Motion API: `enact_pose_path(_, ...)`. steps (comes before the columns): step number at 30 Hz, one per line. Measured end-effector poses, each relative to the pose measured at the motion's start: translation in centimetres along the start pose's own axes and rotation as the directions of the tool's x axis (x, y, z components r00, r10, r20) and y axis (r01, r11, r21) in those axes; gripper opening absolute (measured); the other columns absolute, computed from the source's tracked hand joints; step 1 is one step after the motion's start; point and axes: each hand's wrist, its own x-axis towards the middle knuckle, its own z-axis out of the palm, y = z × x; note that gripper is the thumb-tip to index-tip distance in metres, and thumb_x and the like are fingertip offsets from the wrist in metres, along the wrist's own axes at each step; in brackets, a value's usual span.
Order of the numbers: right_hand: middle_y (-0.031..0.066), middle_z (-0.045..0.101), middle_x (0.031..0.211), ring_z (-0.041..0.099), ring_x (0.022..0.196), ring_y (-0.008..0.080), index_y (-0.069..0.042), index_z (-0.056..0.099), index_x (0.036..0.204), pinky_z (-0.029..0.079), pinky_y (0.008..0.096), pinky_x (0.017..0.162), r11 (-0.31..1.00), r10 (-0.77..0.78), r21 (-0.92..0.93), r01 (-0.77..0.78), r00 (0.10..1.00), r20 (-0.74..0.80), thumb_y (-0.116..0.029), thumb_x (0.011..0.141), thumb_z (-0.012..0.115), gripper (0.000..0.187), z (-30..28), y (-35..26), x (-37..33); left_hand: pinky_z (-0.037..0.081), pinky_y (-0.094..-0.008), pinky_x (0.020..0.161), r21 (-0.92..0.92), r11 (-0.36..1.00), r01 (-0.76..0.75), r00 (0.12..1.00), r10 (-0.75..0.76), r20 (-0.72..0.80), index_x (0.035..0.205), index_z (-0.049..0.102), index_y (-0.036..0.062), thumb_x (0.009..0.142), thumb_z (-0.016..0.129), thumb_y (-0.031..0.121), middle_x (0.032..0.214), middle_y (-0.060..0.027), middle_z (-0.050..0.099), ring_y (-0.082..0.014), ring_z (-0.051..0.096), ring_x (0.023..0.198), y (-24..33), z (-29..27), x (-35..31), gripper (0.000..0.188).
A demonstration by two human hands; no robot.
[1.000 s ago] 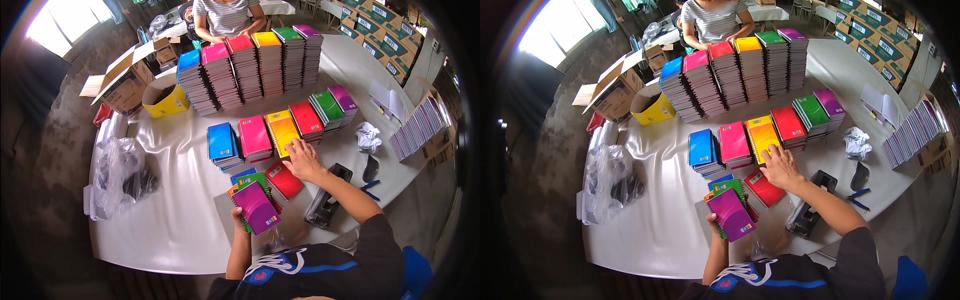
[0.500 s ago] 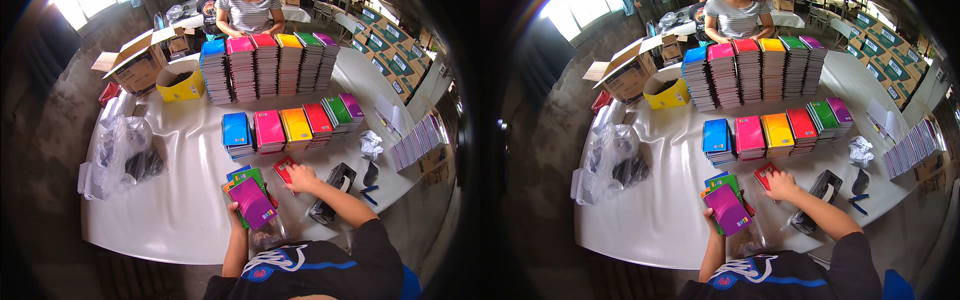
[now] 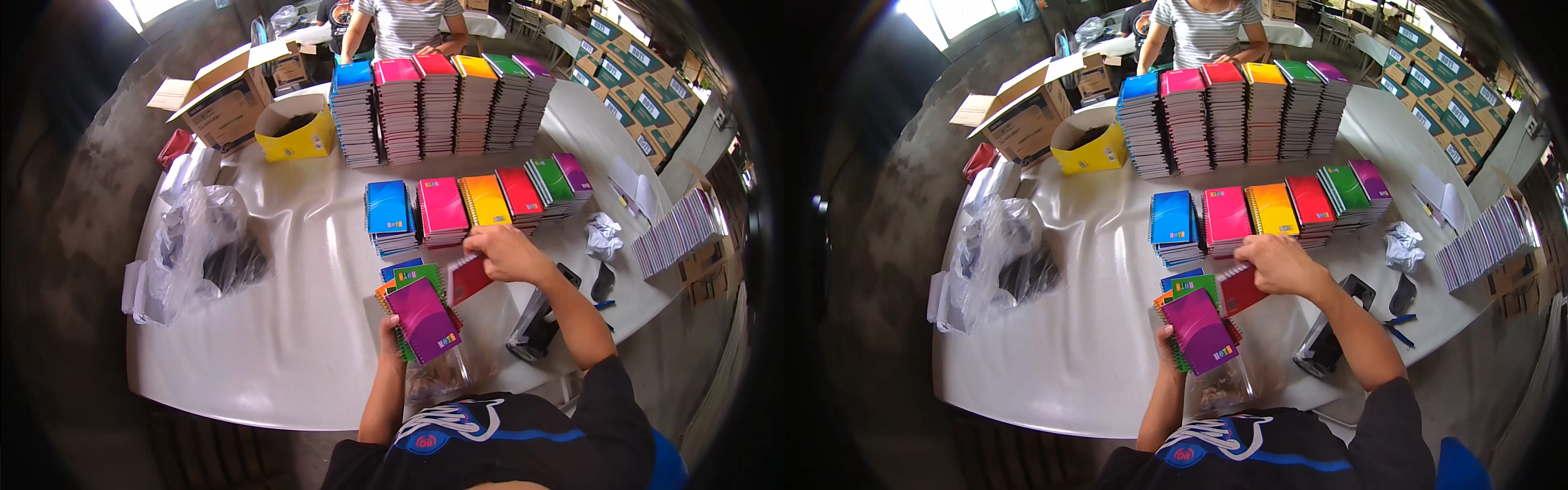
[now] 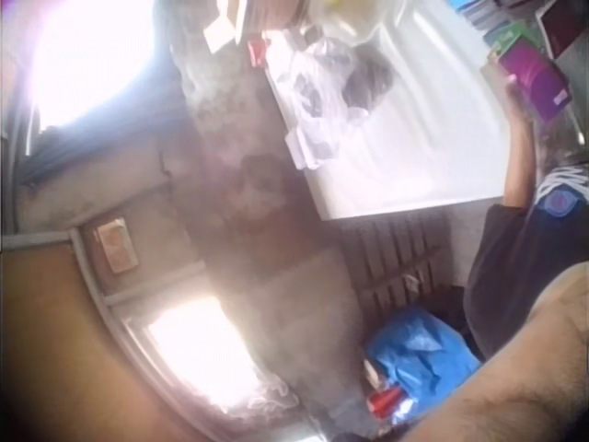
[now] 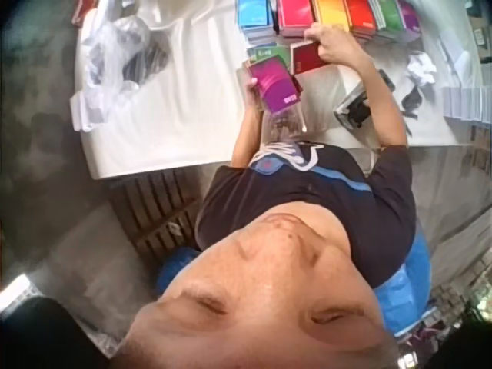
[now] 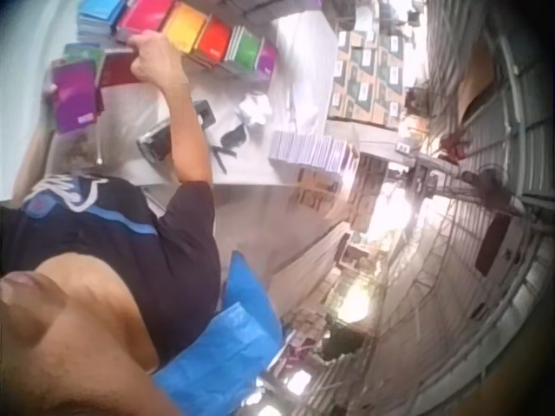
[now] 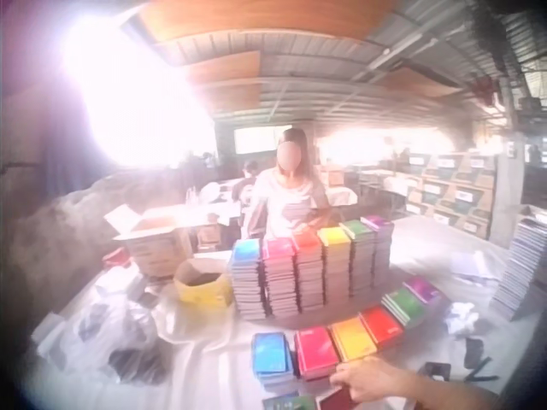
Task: The person selects a stack of notebooks, slides them into a clear plastic bag, applies several strips of tape to seal the bag, and moves the bagged stack aside.
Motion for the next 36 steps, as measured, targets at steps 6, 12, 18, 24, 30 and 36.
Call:
enact_pose_path(6, 0.0124, 0.064, 0.084, 0.064, 0.077, 0.018, -0.002, 0.05, 0.105, 0.05, 0.0317, 0.067, 0.726, 0.109, 0.646, -0.235, 0.967, 0.23, -0.009, 0.074, 0.056, 0.033, 3.0, -0.9, 0.6, 0.044, -0.0446, 0.097, -0.119, 0.992, -0.037, 0.988, 0.054, 0.143, 0.132, 0.039, 0.0012, 0.063, 0.07, 0.042, 0.126, -0.0181, 0.051, -0.0319, 0.054, 0.111, -2.1, -1.2, -0.1, 0.086)
enact_pose_path(12, 0.0126, 0.065, 0.079, 0.066, 0.074, 0.0239, -0.01, 0.037, 0.136, 0.051, 0.0318, 0.067, 0.904, 0.064, 0.367, -0.219, 0.918, 0.392, -0.042, 0.069, 0.075, 0.083, 2.3, 2.7, -0.2, 0.045, -0.0467, 0.095, 0.016, 1.0, 0.018, 1.0, -0.018, 0.006, 0.128, 0.041, -0.0008, 0.063, 0.069, 0.036, 0.121, -0.0189, 0.054, -0.0332, 0.056, 0.107, -1.4, -0.6, -1.2, 0.08)
enact_pose_path(18, 0.0111, 0.063, 0.11, 0.056, 0.108, 0.0307, -0.011, 0.053, 0.125, 0.04, 0.0459, 0.096, 0.936, 0.175, -0.237, -0.261, 0.928, -0.33, -0.009, 0.077, 0.063, 0.048, 8.2, 14.0, 0.9, 0.047, -0.0455, 0.094, -0.04, 0.997, 0.073, 0.995, -0.075, -0.067, 0.126, 0.043, -0.0014, 0.067, 0.068, 0.03, 0.116, -0.0181, 0.057, -0.0328, 0.058, 0.103, -2.7, 0.0, -0.7, 0.071)
enact_pose_path(24, 0.0098, 0.067, 0.1, 0.064, 0.094, 0.0249, -0.006, 0.068, 0.098, 0.051, 0.0358, 0.085, 0.984, 0.178, 0.063, -0.169, 0.866, -0.468, -0.005, 0.076, 0.062, 0.022, 5.7, 12.1, -0.8, 0.046, -0.0459, 0.095, -0.012, 1.0, 0.027, 0.987, -0.029, -0.156, 0.126, 0.043, -0.0008, 0.07, 0.071, 0.031, 0.116, -0.018, 0.057, -0.0314, 0.058, 0.105, -3.6, 0.1, 0.6, 0.07)
enact_pose_path(30, 0.0094, 0.066, 0.102, 0.064, 0.093, 0.0255, -0.009, 0.068, 0.101, 0.053, 0.034, 0.081, 0.985, 0.172, 0.093, -0.148, 0.915, -0.364, -0.007, 0.075, 0.065, 0.026, 7.8, 13.7, -0.1, 0.049, -0.0452, 0.093, -0.09, 0.993, 0.077, 0.994, -0.084, -0.077, 0.125, 0.044, -0.0008, 0.071, 0.071, 0.031, 0.115, -0.0175, 0.057, -0.031, 0.059, 0.103, -5.4, 1.9, 2.8, 0.068)
enact_pose_path(36, 0.0106, 0.07, 0.09, 0.066, 0.079, 0.0116, -0.008, 0.07, 0.101, 0.051, 0.023, 0.07, 0.771, 0.5, 0.62, -0.145, 0.741, -0.448, -0.009, 0.08, 0.069, 0.021, 3.4, 13.4, 0.1, 0.048, -0.0462, 0.095, -0.1, 0.993, 0.065, 0.995, -0.072, -0.075, 0.126, 0.044, 0.0, 0.069, 0.075, 0.035, 0.117, -0.0169, 0.057, -0.0312, 0.058, 0.105, -6.2, 1.4, 3.3, 0.074)
